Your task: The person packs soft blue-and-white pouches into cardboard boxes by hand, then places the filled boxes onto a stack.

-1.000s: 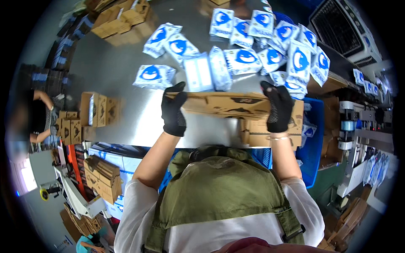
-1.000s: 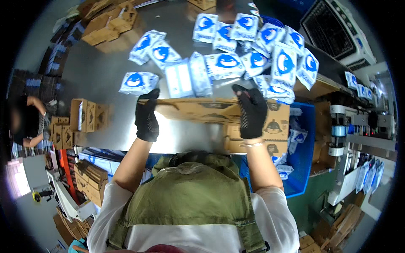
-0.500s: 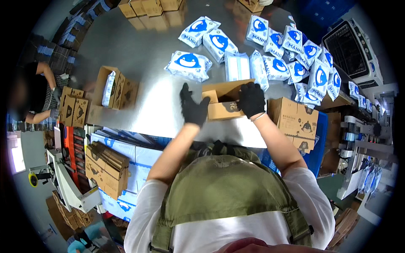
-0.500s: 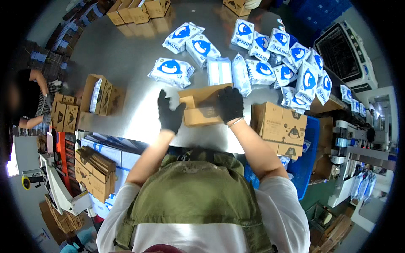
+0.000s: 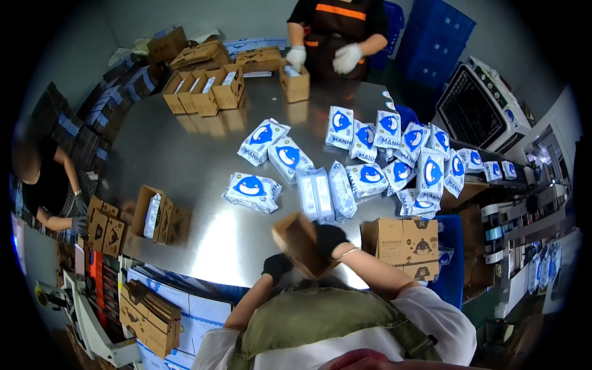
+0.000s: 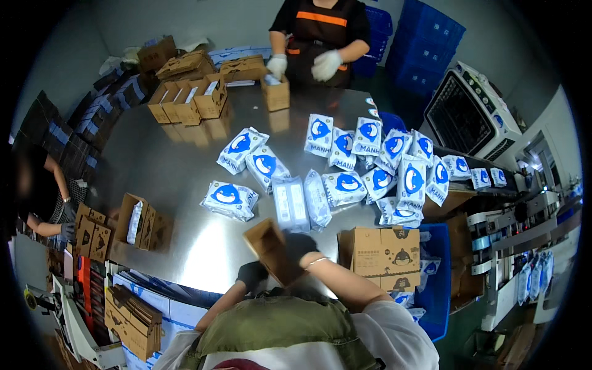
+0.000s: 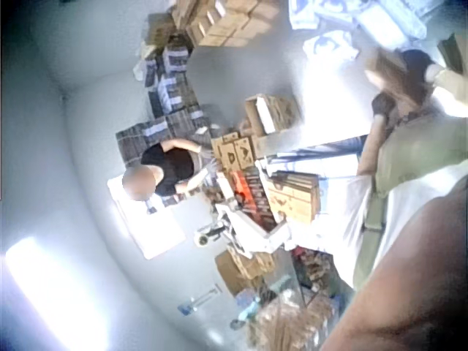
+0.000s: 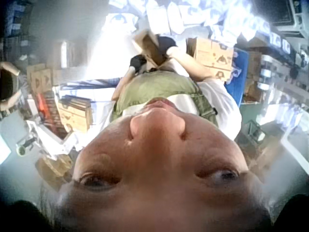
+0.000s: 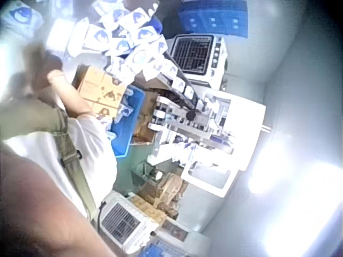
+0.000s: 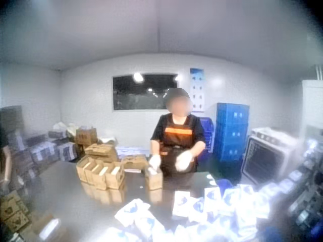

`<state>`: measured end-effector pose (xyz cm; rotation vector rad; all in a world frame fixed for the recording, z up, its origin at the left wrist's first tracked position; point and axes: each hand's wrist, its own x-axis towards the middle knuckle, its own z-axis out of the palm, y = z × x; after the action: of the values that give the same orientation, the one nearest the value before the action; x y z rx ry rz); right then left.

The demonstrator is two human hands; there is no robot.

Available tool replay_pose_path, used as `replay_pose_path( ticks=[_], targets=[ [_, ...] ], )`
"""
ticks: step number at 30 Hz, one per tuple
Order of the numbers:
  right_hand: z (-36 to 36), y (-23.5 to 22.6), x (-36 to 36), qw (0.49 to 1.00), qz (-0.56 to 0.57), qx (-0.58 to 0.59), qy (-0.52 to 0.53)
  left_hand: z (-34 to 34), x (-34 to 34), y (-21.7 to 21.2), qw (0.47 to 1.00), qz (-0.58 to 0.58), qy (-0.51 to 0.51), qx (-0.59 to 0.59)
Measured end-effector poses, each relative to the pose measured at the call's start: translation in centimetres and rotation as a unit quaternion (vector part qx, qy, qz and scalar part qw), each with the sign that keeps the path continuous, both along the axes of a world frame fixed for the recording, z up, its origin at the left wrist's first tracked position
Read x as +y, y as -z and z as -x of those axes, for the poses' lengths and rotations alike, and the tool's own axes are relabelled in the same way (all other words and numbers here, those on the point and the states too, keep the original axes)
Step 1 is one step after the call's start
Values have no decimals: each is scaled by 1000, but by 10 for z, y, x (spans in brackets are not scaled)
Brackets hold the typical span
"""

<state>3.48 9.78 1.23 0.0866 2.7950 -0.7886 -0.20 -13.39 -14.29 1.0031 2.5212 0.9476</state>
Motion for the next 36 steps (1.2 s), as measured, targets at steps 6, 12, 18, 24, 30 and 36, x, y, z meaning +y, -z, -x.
replay_pose_path(
  ticks=[6,12,18,24,30,36],
  targets=[
    [12,12,-27,990,-24,-5,-140,31,10,-108,935,-181,-255,-165],
    [50,-23,83,969,-147,0,201,13,42,-143,963,83,-255,-10],
    [60,56,127,961,-53,85,258,21,46,-150,963,104,-248,1],
    [-17,-7,131,861,407,177,249,22,44,-145,953,151,-258,-49],
    [-51,-72,20,901,284,325,42,30,46,-151,960,192,-188,-83],
    [-77,-44,-16,976,-20,189,-110,35,11,-128,967,8,-183,-179]
  ],
)
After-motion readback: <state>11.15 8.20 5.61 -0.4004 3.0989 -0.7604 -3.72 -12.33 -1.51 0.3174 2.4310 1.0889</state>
